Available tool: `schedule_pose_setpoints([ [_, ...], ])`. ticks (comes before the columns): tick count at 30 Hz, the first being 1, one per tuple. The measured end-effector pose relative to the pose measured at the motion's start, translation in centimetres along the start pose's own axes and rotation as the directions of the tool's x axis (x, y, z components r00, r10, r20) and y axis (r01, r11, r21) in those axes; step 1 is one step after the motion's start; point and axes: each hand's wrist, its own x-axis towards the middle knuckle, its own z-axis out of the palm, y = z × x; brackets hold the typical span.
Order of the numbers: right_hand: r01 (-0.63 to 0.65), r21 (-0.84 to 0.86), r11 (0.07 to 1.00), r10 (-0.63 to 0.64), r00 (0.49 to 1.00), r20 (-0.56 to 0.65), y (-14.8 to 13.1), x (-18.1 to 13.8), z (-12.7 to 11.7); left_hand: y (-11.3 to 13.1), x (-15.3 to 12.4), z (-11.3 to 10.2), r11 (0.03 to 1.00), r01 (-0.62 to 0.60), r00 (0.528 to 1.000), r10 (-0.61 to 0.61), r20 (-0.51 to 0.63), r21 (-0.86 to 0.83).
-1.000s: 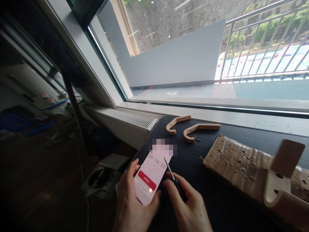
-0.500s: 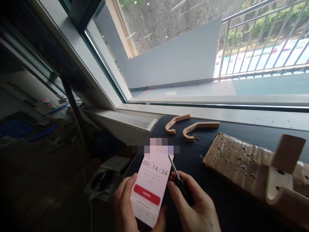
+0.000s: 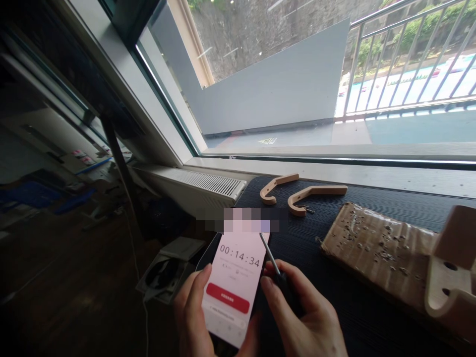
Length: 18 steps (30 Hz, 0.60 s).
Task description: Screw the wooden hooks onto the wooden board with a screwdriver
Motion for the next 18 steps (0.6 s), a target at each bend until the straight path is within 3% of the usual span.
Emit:
schedule_pose_setpoints([
  [18, -0.015, -0.052, 0.999, 0.014, 1.000, -0.008, -1.1, -0.6, 0.0, 0.4, 0.1, 0.4, 0.998, -0.015, 0.994, 0.009, -0.106, -0.057],
])
